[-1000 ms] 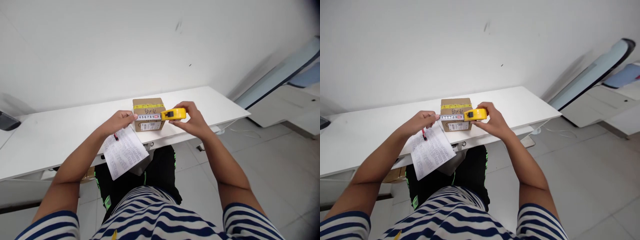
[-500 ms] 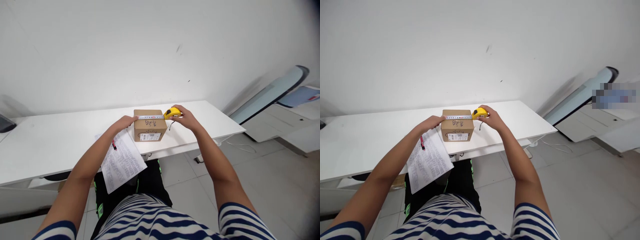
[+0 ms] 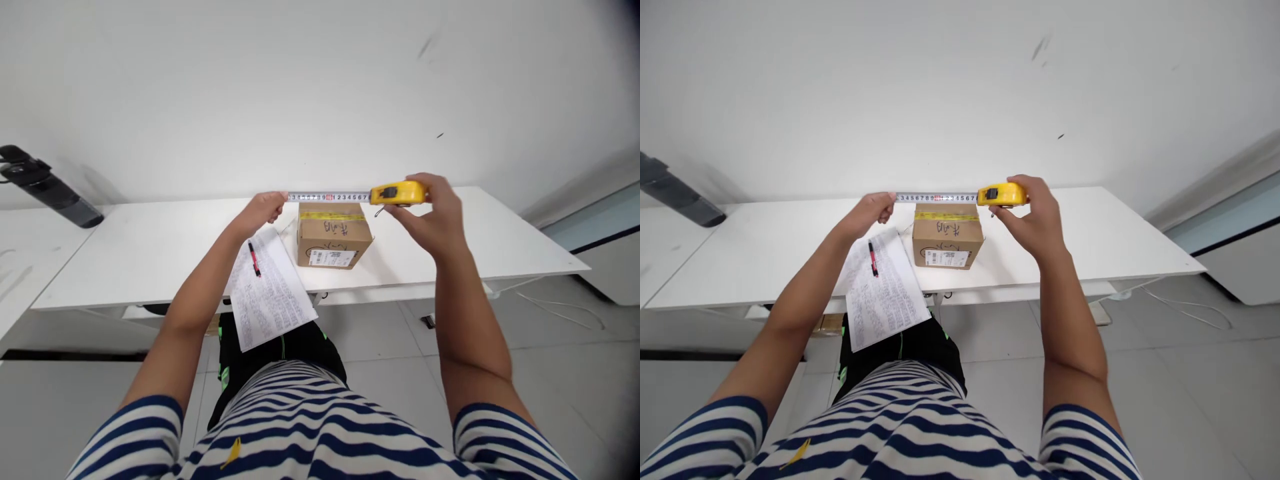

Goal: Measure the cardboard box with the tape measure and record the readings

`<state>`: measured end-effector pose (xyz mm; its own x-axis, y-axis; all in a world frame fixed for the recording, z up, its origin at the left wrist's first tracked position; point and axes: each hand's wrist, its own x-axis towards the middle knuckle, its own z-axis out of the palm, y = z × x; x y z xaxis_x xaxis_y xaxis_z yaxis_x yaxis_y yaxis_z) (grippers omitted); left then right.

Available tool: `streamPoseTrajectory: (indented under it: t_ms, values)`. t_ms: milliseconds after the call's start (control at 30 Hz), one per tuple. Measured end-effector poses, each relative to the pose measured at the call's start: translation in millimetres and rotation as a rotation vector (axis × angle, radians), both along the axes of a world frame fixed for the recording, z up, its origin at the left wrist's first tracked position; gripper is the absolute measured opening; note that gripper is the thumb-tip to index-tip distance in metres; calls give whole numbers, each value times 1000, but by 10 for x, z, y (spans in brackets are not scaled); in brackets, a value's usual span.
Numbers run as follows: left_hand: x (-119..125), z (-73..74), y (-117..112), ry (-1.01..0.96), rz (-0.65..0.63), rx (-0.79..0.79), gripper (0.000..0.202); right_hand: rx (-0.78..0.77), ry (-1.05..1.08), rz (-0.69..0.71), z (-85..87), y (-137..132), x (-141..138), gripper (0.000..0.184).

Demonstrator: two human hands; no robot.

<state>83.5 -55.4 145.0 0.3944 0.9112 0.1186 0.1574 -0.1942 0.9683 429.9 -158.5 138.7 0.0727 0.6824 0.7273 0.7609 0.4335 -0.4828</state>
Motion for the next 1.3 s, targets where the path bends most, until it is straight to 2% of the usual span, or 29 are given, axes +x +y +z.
streamPoseTrajectory:
  t_ms: [67, 133, 200, 267, 367, 433, 500, 567, 633, 700, 800, 900, 1000, 1133, 1200, 1300]
  values:
    - [-139, 112, -167, -154, 6, 12, 44, 149, -40, 26, 41, -170, -307, 49]
    - [-238, 124, -351, -240, 49, 15, 43, 235, -76, 90, 21, -270, -692, 47]
    - [-289, 16, -496, -274, 152, 29, 40, 156, -117, 146, -53, -245, -1102, 44]
    - [-322, -172, -567, -329, 269, -6, 38, 48, -160, 216, -149, -99, -1499, 44]
    - [-435, -442, -551, -513, 390, -216, 38, -39, -167, 312, -273, 229, -2044, 53]
    - [-562, -546, -511, -657, 417, -379, 41, -94, -152, 361, -331, 427, -2382, 59]
    - [-691, -601, -474, -785, 386, -516, 44, -179, -146, 381, -377, 564, -2696, 62]
    - [-789, -652, -435, -909, 347, -611, 42, -272, -150, 389, -419, 639, -2960, 64]
    - [-849, -726, -375, -1039, 382, -650, 40, -355, -185, 394, -466, 667, -3132, 66]
    - [-887, -815, -281, -1149, 528, -652, 40, -376, -268, 421, -527, 666, -3180, 65]
    - [-944, -923, -78, -1270, 759, -640, 38, -347, -337, 444, -668, 632, -3042, 64]
    - [-1011, -977, 185, -1370, 834, -617, 37, -476, -262, 329, -845, 591, -2847, 58]
    - [-1044, -1020, 485, -1445, 808, -565, 41, -675, -316, 247, -989, 564, -2813, 54]
    - [-992, -1126, 805, -1557, 681, -531, 47, -738, -498, 343, -1095, 556, -2926, 68]
    - [-951, -1181, 871, -1545, 586, -563, 50, -751, -496, 365, -1118, 545, -2915, 60]
    - [-896, -1226, 869, -1449, 479, -608, 53, -788, -458, 373, -1116, 524, -2753, 49]
